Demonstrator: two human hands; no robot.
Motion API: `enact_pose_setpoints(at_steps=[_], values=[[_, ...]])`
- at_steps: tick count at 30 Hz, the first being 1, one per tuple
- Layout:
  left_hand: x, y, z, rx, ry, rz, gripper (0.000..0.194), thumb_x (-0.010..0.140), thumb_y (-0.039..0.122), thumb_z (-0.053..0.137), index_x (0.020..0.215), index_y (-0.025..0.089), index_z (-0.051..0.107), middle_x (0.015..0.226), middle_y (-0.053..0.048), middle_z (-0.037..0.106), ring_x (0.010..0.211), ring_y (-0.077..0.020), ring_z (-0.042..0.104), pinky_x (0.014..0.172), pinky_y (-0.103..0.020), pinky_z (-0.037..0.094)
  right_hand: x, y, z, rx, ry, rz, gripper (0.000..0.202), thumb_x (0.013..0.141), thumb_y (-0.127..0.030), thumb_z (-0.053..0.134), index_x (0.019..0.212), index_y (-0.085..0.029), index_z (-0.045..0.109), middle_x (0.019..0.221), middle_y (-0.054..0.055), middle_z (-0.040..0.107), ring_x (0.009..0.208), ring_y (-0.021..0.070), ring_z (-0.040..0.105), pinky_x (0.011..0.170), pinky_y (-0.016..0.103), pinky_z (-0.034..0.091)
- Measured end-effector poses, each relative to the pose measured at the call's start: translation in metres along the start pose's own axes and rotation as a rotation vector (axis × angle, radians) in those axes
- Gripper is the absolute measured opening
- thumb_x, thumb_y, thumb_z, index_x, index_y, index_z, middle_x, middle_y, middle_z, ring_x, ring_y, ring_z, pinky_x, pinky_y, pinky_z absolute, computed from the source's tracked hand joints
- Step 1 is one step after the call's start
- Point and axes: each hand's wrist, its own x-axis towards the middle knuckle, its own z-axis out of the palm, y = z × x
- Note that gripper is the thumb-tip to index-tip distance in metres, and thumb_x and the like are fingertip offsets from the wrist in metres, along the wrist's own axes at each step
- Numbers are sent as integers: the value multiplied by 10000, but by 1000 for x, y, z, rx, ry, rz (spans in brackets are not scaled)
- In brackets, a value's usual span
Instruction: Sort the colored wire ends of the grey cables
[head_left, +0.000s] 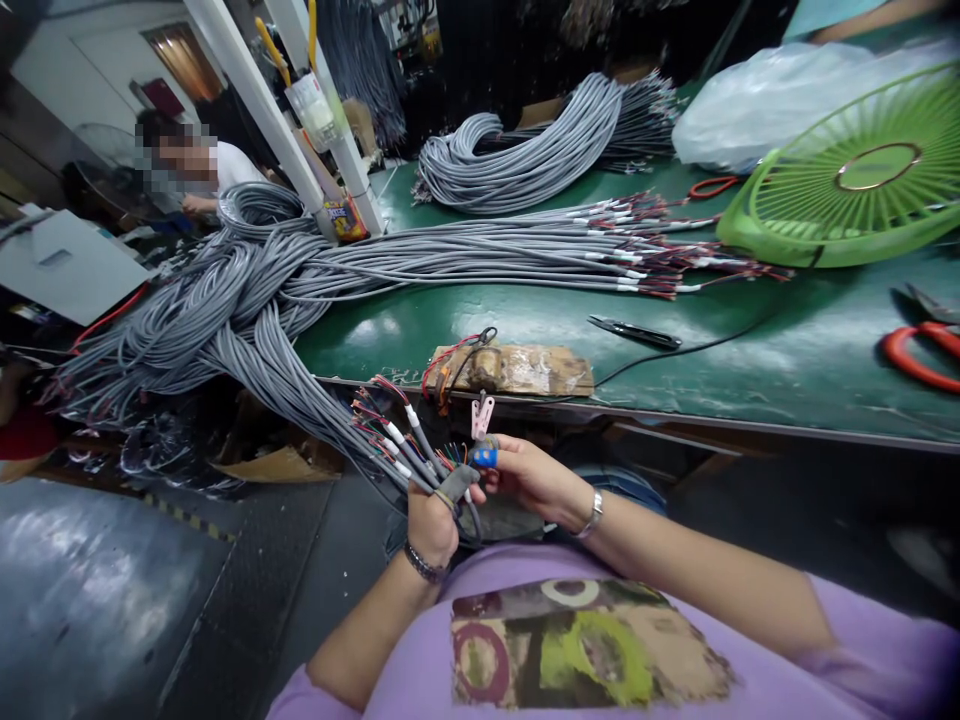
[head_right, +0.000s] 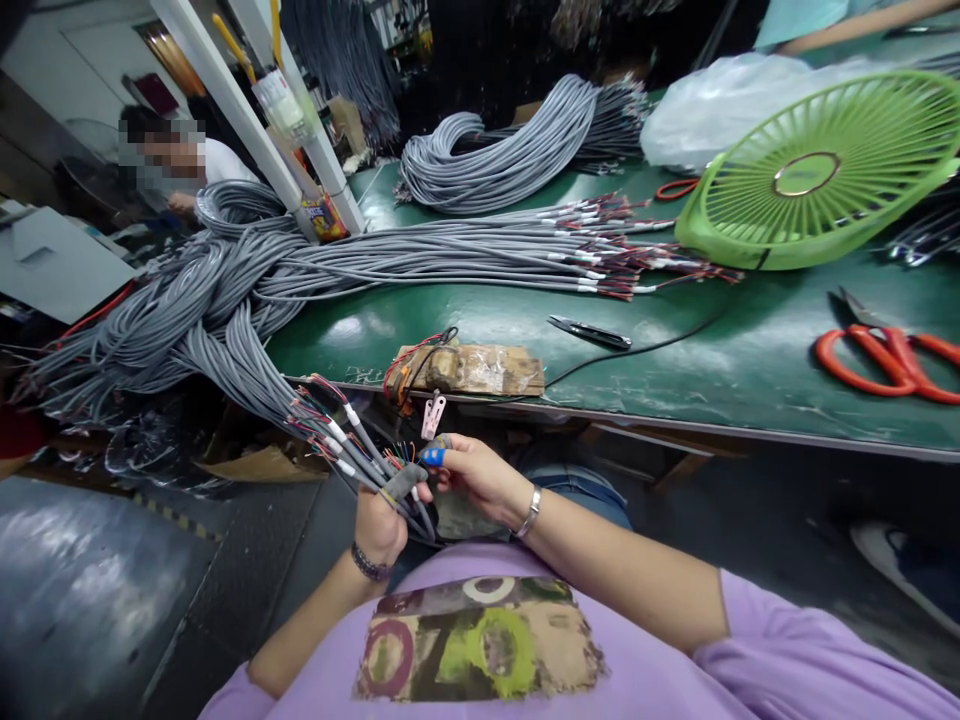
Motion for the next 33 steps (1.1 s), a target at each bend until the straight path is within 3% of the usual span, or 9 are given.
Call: enact_pose_setpoints(at_steps=[5, 7, 11, 16, 25, 29, 33], values=[[4, 5, 4, -9, 56, -41, 241, 663, 302, 701, 491, 146, 636, 413, -9, 573, 419, -117, 534, 470, -228, 399, 3, -1, -9, 97, -33, 11, 215, 648, -274, 775, 694, -159, 599, 603, -23, 571, 519, 77, 485, 517, 209, 424], [5, 7, 5, -22, 68, -62, 221, 647, 309, 707, 515, 143, 645, 413, -7, 575, 411, -112, 528, 462, -222, 389, 6, -4, -16, 158, -6, 27, 185, 740, -331, 704, 746, -166, 621, 646, -4, 603, 546, 91, 522, 548, 222, 464], [5, 13, 9, -57, 27, -75, 185, 631, 294, 711, 548, 137, 659, 418, -13, 587, 415, -109, 530, 465, -217, 386, 15, -17, -20, 207, 24, 60, 346, 855, -495, 556, 774, -171, 645, 746, 44, 659, 618, 114, 578, 582, 229, 497], [6, 16, 13, -64, -44, -80, 194, 643, 287, 709, 538, 133, 652, 414, -12, 581, 404, -103, 516, 462, -218, 385, 23, -24, -9, 161, 24, -5, 339, 764, -503, 687, 788, -165, 676, 700, 25, 647, 617, 111, 571, 558, 213, 478], [14, 8, 13, 20, -47, -90, 227, 680, 264, 679, 502, 133, 625, 412, -15, 563, 412, -104, 503, 455, -225, 403, 30, -17, -3, 215, 66, -112, 327, 678, -469, 774, 725, -163, 670, 661, -4, 632, 627, 102, 545, 630, 240, 445], [14, 6, 14, 14, -48, -111, 244, 666, 277, 700, 489, 138, 604, 408, -11, 560, 389, -104, 497, 446, -231, 405, 28, -18, -2, 210, 69, -107, 330, 699, -474, 756, 709, -160, 655, 652, -1, 622, 617, 104, 539, 614, 236, 447], [10, 7, 13, 32, -22, -109, 266, 655, 314, 713, 486, 138, 608, 406, -16, 562, 396, -106, 505, 447, -228, 385, 24, -18, -5, 213, 38, -12, 362, 786, -538, 645, 755, -177, 647, 685, 20, 631, 608, 118, 548, 568, 233, 455]])
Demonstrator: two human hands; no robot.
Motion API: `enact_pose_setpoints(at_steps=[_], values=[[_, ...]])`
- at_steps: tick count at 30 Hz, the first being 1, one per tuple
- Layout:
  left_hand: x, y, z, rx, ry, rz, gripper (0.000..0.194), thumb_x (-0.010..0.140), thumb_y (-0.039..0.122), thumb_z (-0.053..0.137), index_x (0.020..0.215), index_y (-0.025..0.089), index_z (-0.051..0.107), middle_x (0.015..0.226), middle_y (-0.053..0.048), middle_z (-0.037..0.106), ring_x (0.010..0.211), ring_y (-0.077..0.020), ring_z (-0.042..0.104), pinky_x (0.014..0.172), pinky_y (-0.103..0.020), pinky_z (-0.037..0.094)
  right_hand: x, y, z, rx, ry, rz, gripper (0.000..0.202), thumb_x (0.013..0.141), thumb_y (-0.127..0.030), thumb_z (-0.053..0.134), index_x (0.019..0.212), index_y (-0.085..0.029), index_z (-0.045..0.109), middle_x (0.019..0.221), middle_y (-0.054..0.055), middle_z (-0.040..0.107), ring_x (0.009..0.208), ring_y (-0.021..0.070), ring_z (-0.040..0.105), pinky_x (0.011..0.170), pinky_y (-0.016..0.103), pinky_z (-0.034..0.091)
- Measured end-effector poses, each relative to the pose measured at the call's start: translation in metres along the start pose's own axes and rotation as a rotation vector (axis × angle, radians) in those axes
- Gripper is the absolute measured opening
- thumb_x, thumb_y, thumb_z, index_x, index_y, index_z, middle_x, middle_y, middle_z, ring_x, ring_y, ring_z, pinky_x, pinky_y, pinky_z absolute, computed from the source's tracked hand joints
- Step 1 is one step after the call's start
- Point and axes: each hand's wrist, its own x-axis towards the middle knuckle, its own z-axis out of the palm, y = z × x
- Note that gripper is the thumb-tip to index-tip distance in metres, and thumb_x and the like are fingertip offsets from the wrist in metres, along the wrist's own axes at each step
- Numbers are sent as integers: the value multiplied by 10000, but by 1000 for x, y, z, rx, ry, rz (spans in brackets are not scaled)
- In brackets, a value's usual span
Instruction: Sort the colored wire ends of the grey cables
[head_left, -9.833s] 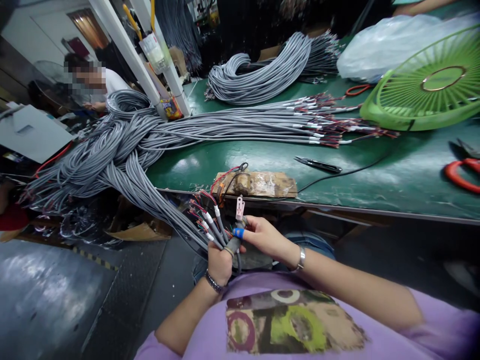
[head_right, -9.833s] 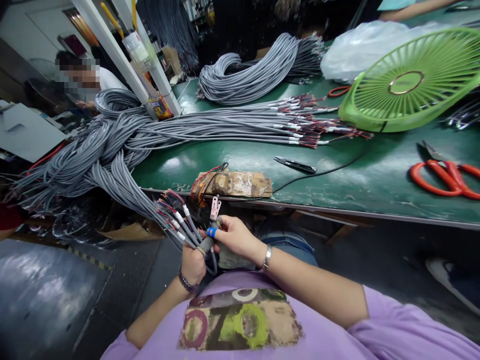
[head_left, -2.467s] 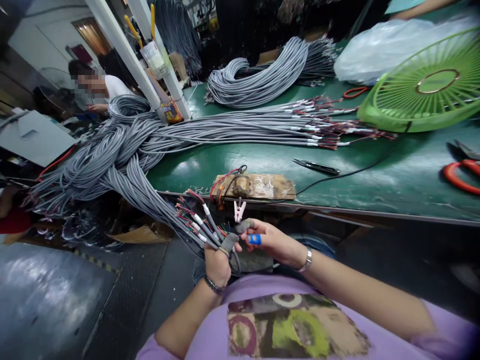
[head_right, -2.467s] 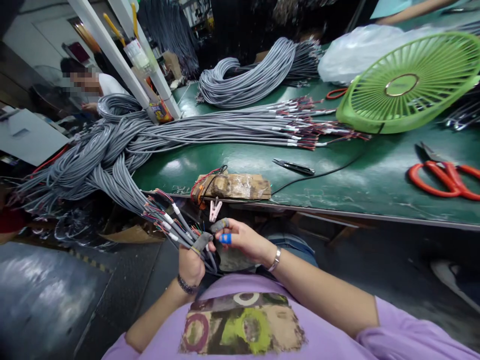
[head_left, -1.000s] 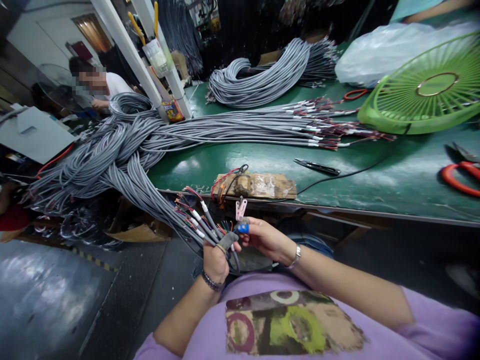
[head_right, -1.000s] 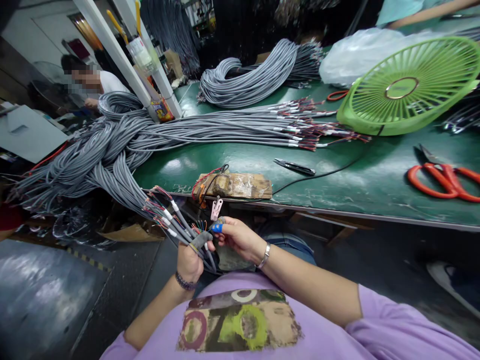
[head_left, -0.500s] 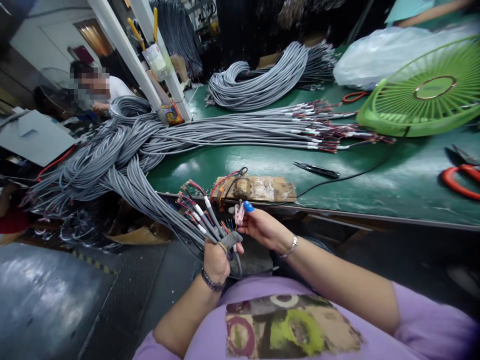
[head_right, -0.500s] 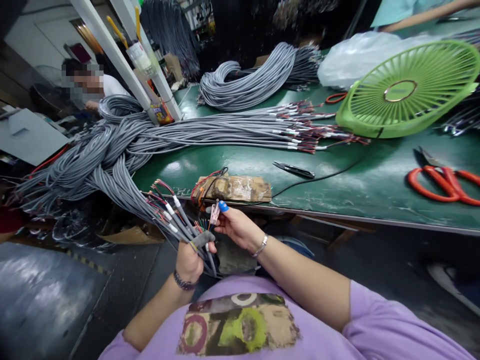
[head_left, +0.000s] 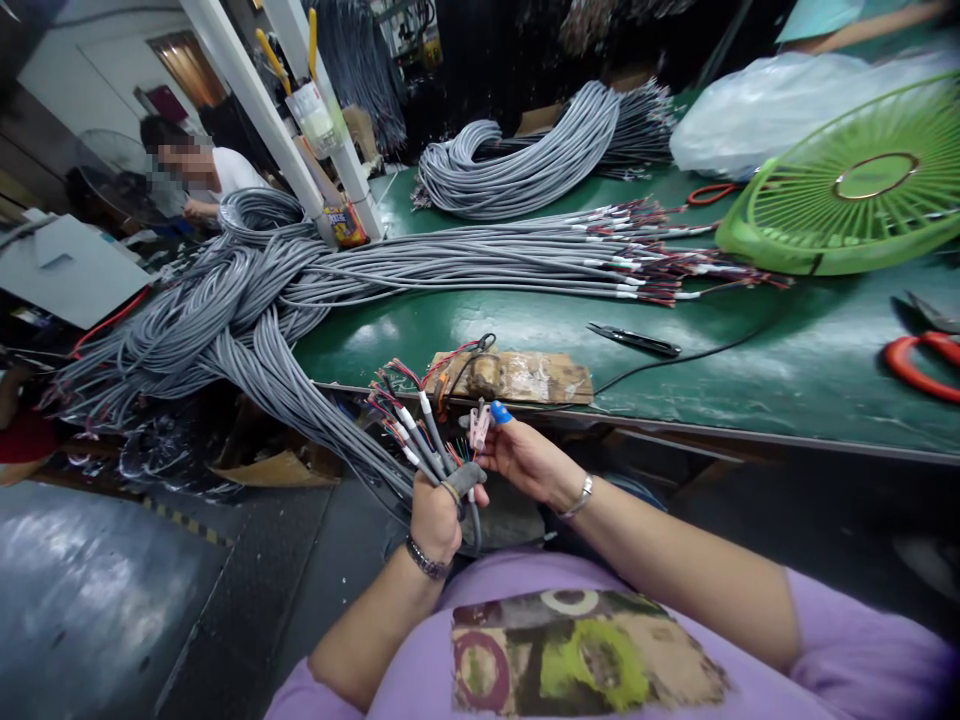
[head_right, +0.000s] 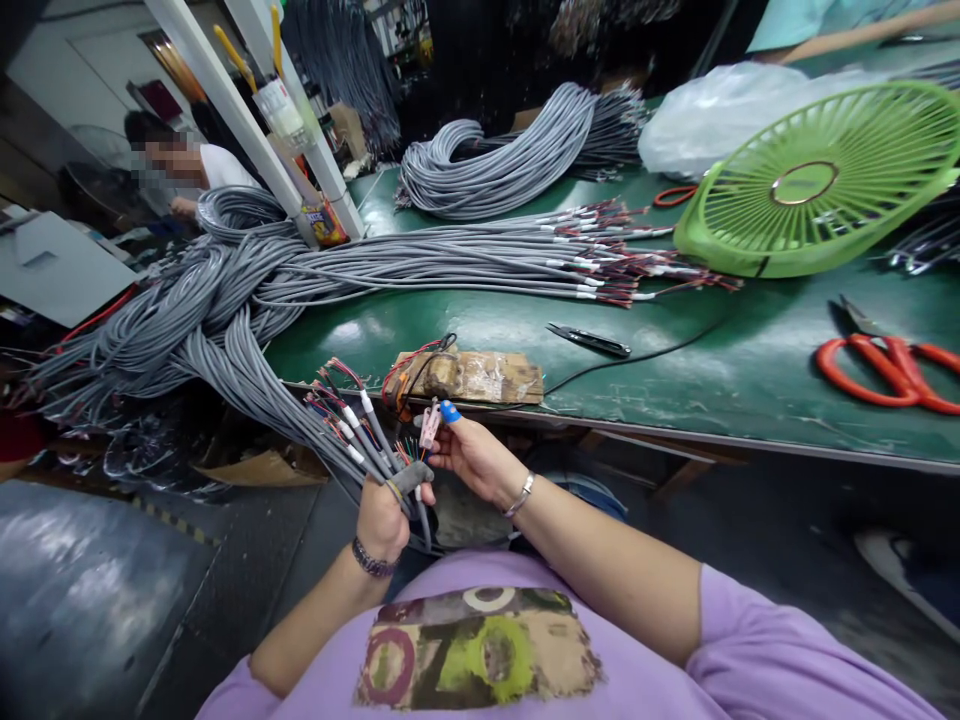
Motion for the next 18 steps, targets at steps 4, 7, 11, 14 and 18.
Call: enact_pose_setpoints(at_steps=[4, 7, 11, 14, 18], values=[[-8, 0, -4, 14, 11, 23, 230, 653, 305, 717, 516, 136, 640, 417, -11, 569, 419, -103, 509, 476, -227, 387, -4, -5, -2, 1, -62, 80, 458, 842, -608, 513, 798, -172, 645, 723, 39, 642, 620, 120, 569, 583, 231, 479], [-13, 0, -5, -13, 41, 52, 210, 658, 292, 709, 526, 143, 641, 423, -5, 573, 426, -101, 512, 489, -226, 392, -5, -8, -1, -18, -85, 70, 401, 845, -552, 554, 807, -166, 655, 723, 34, 640, 613, 112, 566, 581, 225, 488], [-13, 0, -3, -57, 88, 58, 217, 654, 314, 717, 537, 149, 637, 438, -5, 587, 439, -109, 527, 492, -228, 393, -5, -8, 2, -47, -36, 2, 263, 826, -427, 639, 807, -166, 668, 706, 27, 634, 601, 106, 554, 564, 215, 491], [-9, -1, 0, -44, 112, 62, 230, 656, 335, 721, 543, 150, 644, 445, -6, 589, 444, -115, 529, 499, -236, 402, -5, -5, 4, -70, -32, -33, 302, 804, -463, 655, 820, -163, 674, 692, 24, 625, 587, 102, 539, 549, 213, 487], [-4, -1, 3, -8, 136, 80, 261, 670, 346, 709, 510, 152, 641, 450, -16, 592, 455, -121, 537, 509, -243, 414, -4, -5, 5, -84, -27, -48, 320, 743, -477, 716, 777, -163, 660, 634, -5, 590, 556, 89, 512, 536, 207, 471]])
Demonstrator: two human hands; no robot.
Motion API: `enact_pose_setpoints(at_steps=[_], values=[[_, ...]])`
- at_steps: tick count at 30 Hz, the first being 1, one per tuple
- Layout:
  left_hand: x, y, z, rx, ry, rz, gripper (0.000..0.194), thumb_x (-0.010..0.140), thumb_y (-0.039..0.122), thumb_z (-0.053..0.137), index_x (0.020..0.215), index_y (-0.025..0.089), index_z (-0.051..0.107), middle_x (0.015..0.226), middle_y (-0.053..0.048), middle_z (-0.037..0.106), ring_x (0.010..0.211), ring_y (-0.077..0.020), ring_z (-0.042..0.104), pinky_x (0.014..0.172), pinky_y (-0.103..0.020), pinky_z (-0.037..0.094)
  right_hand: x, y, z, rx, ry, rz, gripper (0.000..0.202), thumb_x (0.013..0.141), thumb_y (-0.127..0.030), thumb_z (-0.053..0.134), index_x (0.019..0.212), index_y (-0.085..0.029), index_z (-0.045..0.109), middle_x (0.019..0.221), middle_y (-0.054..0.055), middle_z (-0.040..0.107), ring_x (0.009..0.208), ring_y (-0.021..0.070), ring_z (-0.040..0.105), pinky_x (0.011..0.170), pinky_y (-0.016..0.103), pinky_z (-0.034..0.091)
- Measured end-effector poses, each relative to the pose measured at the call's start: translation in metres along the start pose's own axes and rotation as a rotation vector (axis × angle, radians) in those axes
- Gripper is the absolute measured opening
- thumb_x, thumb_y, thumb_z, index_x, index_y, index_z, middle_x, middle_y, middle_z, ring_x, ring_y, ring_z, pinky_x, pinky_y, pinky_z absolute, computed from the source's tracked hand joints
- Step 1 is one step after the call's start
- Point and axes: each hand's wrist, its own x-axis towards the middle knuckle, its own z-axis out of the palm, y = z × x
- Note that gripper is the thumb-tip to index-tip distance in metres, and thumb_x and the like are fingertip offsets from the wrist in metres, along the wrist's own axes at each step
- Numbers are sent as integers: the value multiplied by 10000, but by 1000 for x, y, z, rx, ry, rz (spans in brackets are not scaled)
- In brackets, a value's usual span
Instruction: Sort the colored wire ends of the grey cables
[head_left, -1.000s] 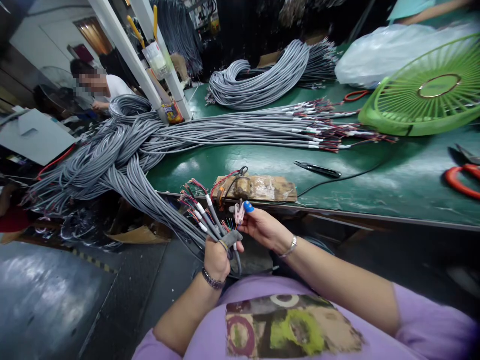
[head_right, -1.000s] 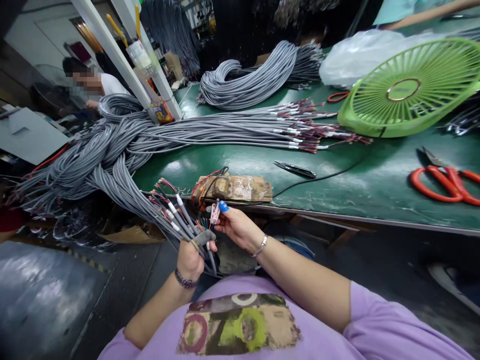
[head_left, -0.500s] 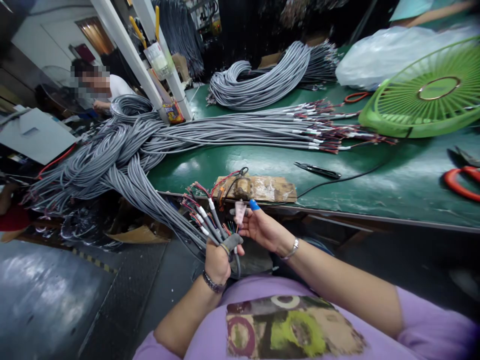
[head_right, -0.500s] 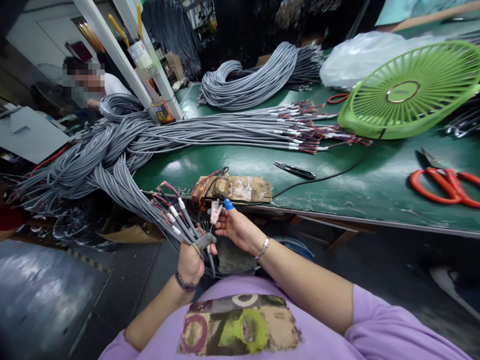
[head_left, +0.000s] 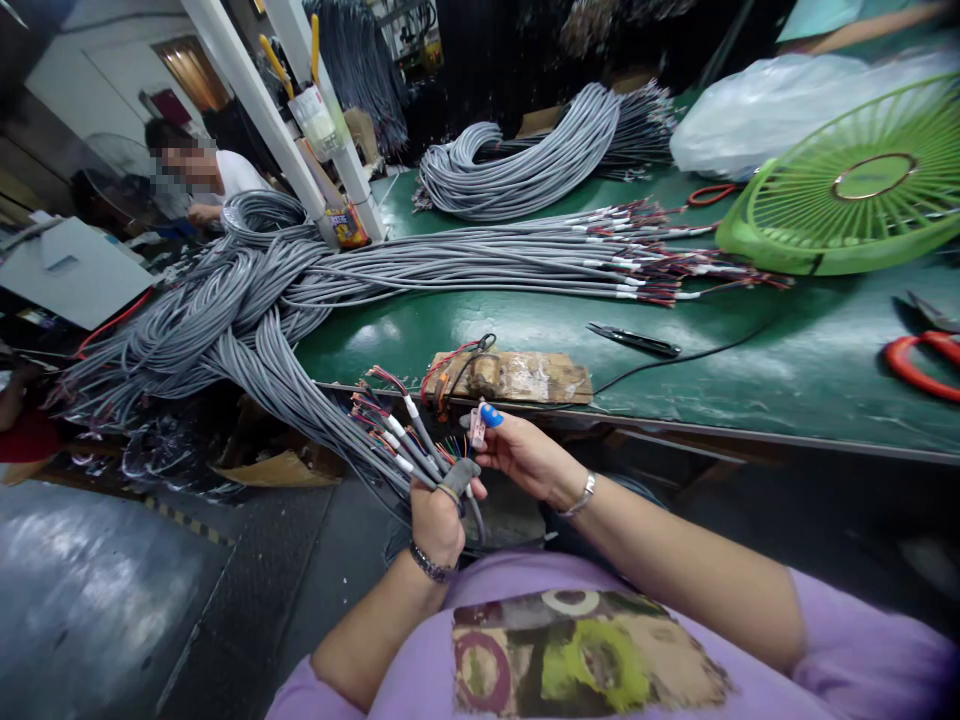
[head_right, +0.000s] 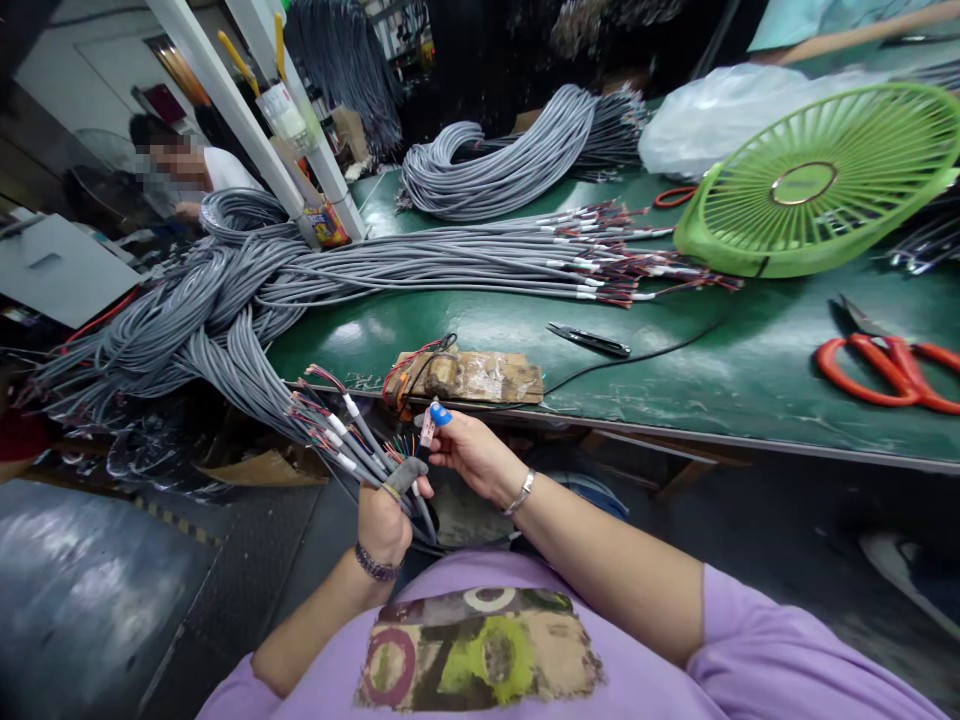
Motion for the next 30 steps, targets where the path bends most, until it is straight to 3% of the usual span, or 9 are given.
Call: enact_pose_setpoints(at_steps=[8, 21, 26, 30], values=[[3, 0, 4, -5, -18, -22, 233, 656, 294, 709, 496, 150, 621, 430, -5, 581, 422, -108, 517, 481, -232, 400, 1, -1, 1, 53, 57, 17, 232, 747, -392, 740, 799, -169, 704, 749, 30, 687, 655, 105, 596, 598, 210, 469], [-3, -4, -4, -34, -31, -36, 223, 679, 296, 710, 533, 141, 643, 448, -3, 596, 433, -97, 514, 461, -209, 366, -1, 2, 1, 64, 18, 21, 305, 750, -466, 712, 811, -168, 681, 737, 29, 670, 615, 102, 566, 568, 215, 480], [-4, -7, -7, -11, -35, 6, 266, 691, 288, 704, 485, 150, 609, 440, 1, 578, 442, -106, 514, 497, -224, 395, -11, 6, -3, -75, -182, 61, 323, 633, -366, 817, 779, -148, 628, 673, -4, 642, 540, 93, 571, 539, 224, 441], [-5, -8, -7, 43, -77, 51, 294, 713, 283, 691, 465, 156, 595, 426, 4, 562, 447, -108, 509, 534, -236, 416, -15, 10, -2, -222, -280, 33, 316, 650, -372, 795, 764, -146, 606, 638, -5, 648, 481, 121, 597, 540, 254, 419]])
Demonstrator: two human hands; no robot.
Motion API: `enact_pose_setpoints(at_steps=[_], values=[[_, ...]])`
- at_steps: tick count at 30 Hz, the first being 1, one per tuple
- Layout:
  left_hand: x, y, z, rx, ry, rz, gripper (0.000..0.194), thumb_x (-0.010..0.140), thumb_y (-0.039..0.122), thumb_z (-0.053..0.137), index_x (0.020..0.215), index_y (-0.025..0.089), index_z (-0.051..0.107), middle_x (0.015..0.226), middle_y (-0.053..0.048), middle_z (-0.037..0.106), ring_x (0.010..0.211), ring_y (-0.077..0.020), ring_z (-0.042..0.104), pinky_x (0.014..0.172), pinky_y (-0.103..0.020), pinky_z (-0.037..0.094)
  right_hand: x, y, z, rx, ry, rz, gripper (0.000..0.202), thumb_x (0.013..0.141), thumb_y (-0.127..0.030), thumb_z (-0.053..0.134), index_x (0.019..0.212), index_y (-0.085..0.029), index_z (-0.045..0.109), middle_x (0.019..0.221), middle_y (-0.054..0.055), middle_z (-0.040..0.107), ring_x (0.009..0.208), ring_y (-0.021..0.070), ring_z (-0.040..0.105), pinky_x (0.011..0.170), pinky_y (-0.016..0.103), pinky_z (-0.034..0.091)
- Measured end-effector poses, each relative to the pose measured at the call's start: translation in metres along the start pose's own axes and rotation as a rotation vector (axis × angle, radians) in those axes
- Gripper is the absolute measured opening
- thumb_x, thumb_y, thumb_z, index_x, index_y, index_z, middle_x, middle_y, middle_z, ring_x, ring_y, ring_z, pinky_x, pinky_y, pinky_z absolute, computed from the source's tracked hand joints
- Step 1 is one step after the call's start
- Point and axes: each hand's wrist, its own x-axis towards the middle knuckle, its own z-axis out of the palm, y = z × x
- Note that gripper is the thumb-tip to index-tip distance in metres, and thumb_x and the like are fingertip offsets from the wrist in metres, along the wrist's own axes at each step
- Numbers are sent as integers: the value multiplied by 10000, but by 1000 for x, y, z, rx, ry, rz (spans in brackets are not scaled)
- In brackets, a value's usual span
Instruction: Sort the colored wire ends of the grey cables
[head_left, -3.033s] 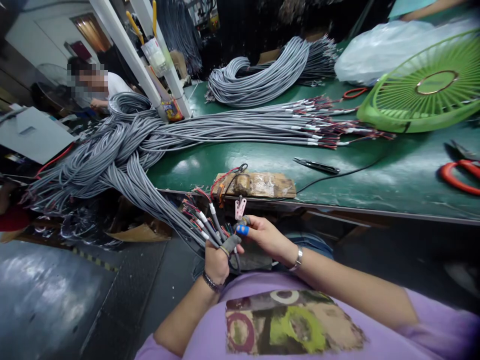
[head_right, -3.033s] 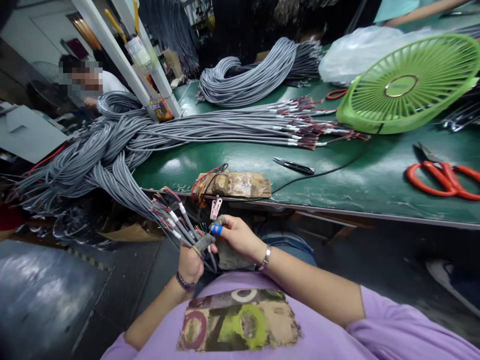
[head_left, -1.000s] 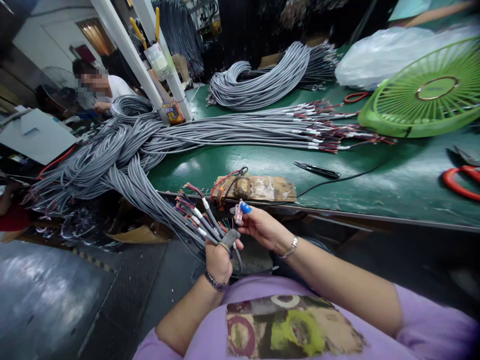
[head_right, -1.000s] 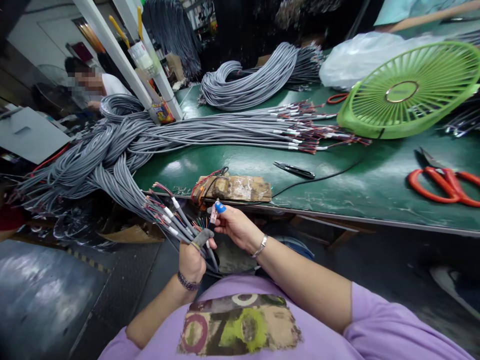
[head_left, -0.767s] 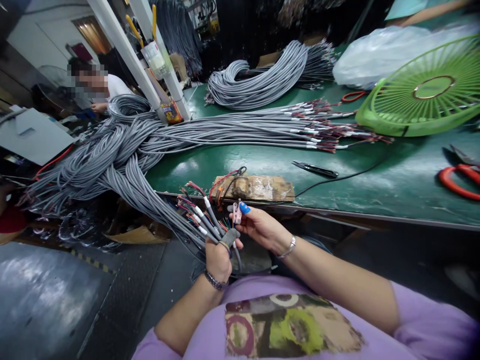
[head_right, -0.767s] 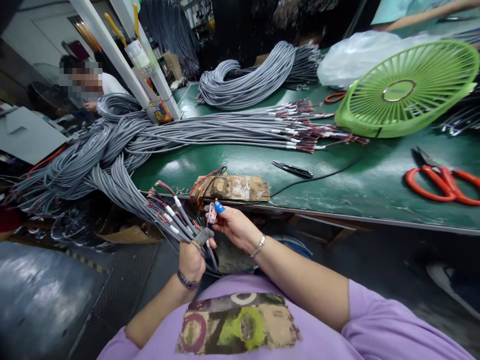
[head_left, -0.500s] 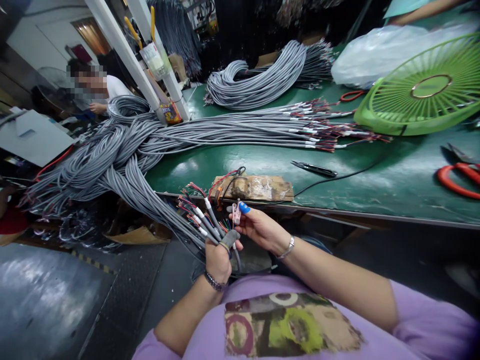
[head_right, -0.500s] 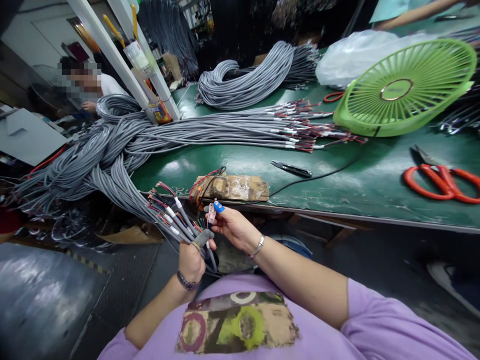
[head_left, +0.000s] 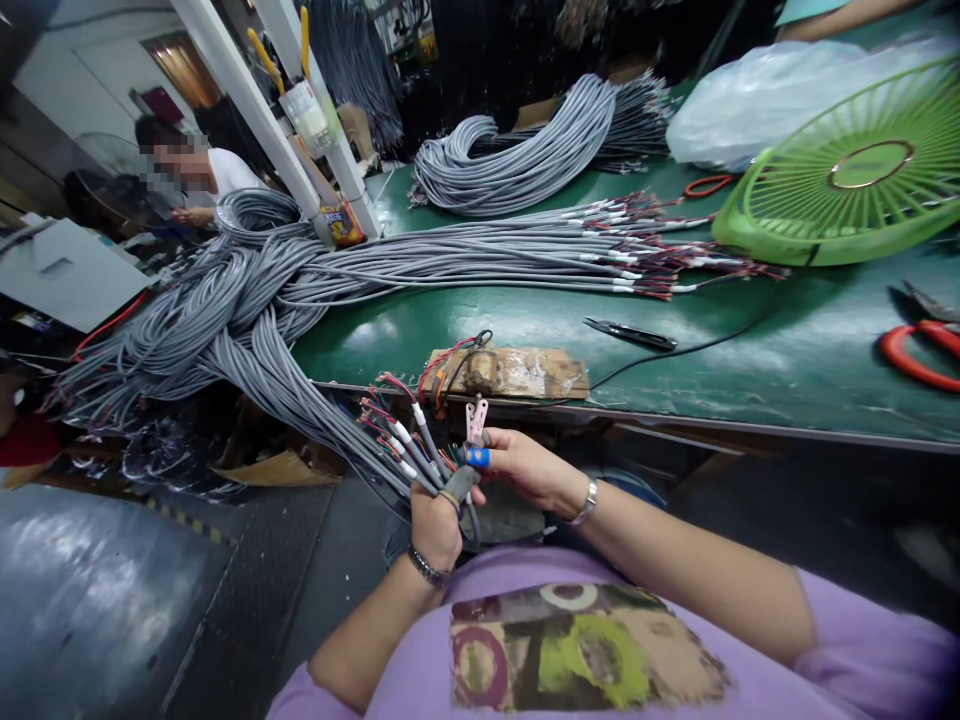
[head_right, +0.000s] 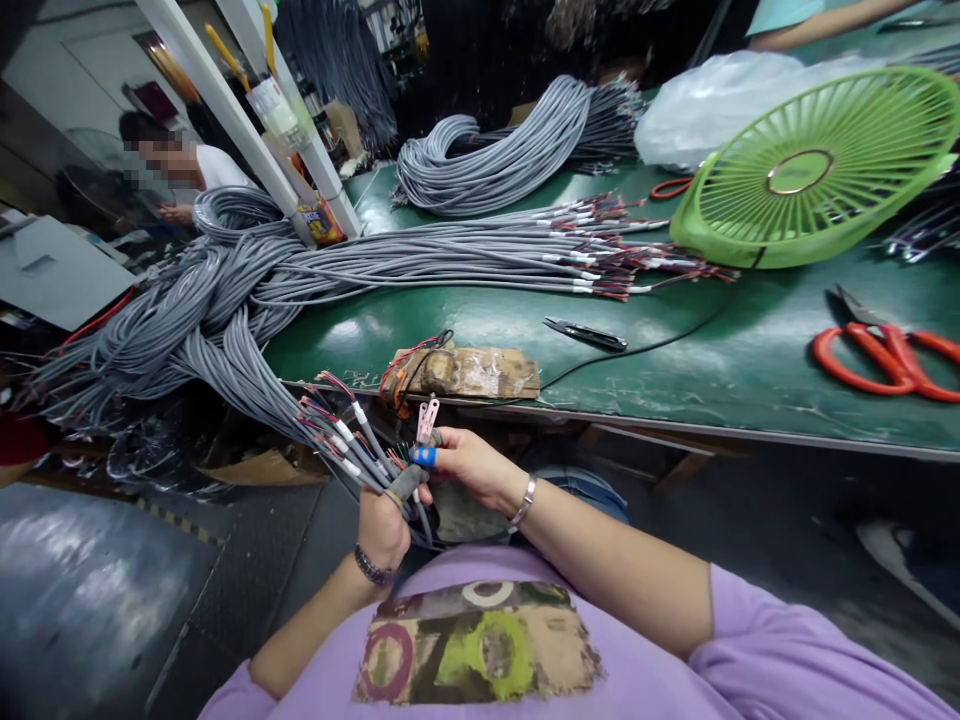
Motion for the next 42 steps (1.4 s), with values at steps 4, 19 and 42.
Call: enact_pose_setpoints(at_steps=[4, 19, 42], values=[[1, 1, -2, 72, -108, -54, 287, 716, 326, 698, 499, 152, 631, 426, 1, 569, 420, -111, 500, 495, -237, 397, 0, -3, 1, -143, 60, -18, 315, 657, -413, 774, 709, -147, 613, 531, -18, 613, 444, 114, 552, 523, 252, 381], [5, 4, 0, -85, 56, -40, 234, 700, 310, 707, 534, 148, 675, 453, -8, 601, 457, -110, 534, 530, -230, 425, 7, 1, -13, 326, 312, 64, 287, 838, -438, 593, 775, -163, 644, 682, 15, 628, 586, 102, 543, 602, 240, 469], [9, 0, 13, 8, 97, 14, 338, 707, 363, 713, 454, 161, 615, 435, -17, 587, 475, -128, 541, 548, -248, 428, 22, 0, -4, 361, 337, -47, 296, 770, -471, 697, 800, -178, 717, 720, 32, 677, 639, 126, 568, 600, 238, 466]])
